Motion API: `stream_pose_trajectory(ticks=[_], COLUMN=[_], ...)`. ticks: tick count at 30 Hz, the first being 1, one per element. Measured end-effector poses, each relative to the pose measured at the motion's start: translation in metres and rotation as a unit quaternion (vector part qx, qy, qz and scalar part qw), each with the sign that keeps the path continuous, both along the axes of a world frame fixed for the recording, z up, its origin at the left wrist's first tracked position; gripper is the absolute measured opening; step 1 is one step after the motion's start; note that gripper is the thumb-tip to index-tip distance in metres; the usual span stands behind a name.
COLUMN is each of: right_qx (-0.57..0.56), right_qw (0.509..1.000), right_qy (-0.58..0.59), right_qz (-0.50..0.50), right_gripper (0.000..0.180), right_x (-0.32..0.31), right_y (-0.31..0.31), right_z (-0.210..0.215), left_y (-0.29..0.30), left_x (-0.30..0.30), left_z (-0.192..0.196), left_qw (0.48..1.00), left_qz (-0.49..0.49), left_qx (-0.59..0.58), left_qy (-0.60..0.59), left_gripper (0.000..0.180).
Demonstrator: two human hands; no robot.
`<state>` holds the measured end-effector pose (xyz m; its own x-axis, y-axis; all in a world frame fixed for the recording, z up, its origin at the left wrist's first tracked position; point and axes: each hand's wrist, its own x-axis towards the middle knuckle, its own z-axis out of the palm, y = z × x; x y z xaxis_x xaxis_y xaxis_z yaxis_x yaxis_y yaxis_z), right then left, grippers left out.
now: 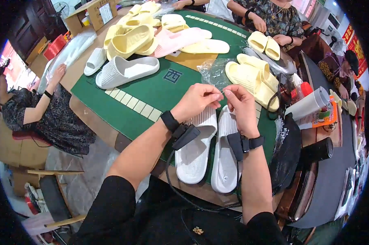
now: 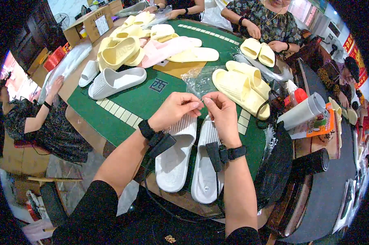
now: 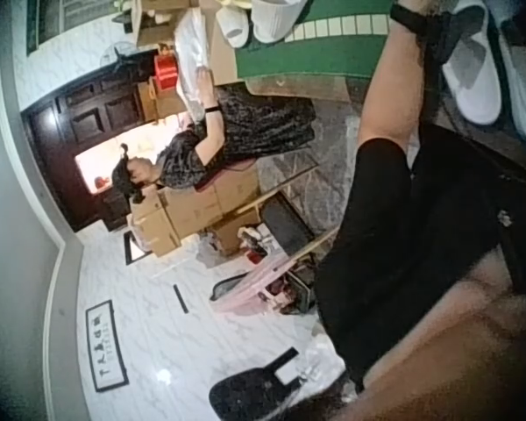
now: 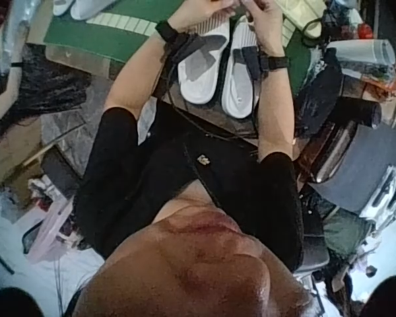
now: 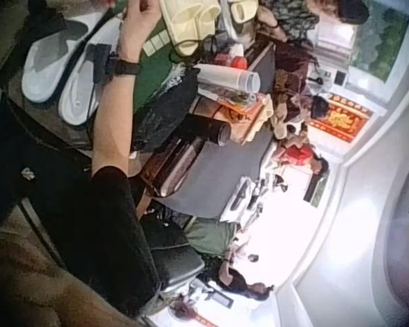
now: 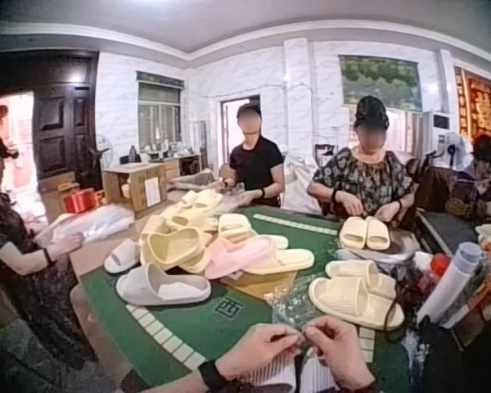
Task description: Manually attaching tags or components to white slippers.
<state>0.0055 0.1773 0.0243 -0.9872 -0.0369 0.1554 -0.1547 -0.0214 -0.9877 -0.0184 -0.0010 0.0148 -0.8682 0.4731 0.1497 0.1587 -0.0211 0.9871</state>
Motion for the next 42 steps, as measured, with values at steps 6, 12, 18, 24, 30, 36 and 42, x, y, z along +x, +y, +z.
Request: stream_pose_trajectory(ticks=[6,12,18,24,30,36,42], right_qx=[0.003,-0.003,0.001,0.008,0.015,0.018,0.018], right_qw=[1.000,1.000,1.000,1.000,1.000,1.000,1.000], right_qy=[-0.009,-0.007,-0.005,-0.008,0.012,0.014,0.006], right_qz=[-0.006,-0.002,0.005,0.003,0.003,-0.002,-0.001], right_gripper=[0.008,0.008,0.008,0.008,0.007,0.007,0.007], right_x=[0.0005,0.0010,0.0033,0.0040,0.0014,0.0040,0.0026], right_y=[0.0020,0.0030,0.0010,0.0049,0.0034,0.0033,0.0053], right_z=[0.0002,0.0003,0.0026,0.0041,0.0009,0.0029,0.0006], left_y=[0.0009,0.0015,0.0010,0.0046,0.0022,0.0035,0.0039], left_x=[0.0004,0.0011,0.0031,0.0008,0.0018,0.0032,0.0026], left_z=[0.0009,0.0002,0.0016,0.0021,0.0026,0.0029,0.0019], left_qw=[1.000,1.000,1.000,1.000,1.000,1.000,1.000], left_qz=[-0.002,0.000,0.003,-0.003,0.001,0.003,-0.002], left_qx=[-0.003,-0.001,0.005,0.009,0.009,0.005,0.013], left_qy=[-0.005,-0.005,-0.010,-0.009,-0.009,-0.005,-0.001], left_gripper=[0.019,0.019,0.018,0.017,0.017,0.017,0.016])
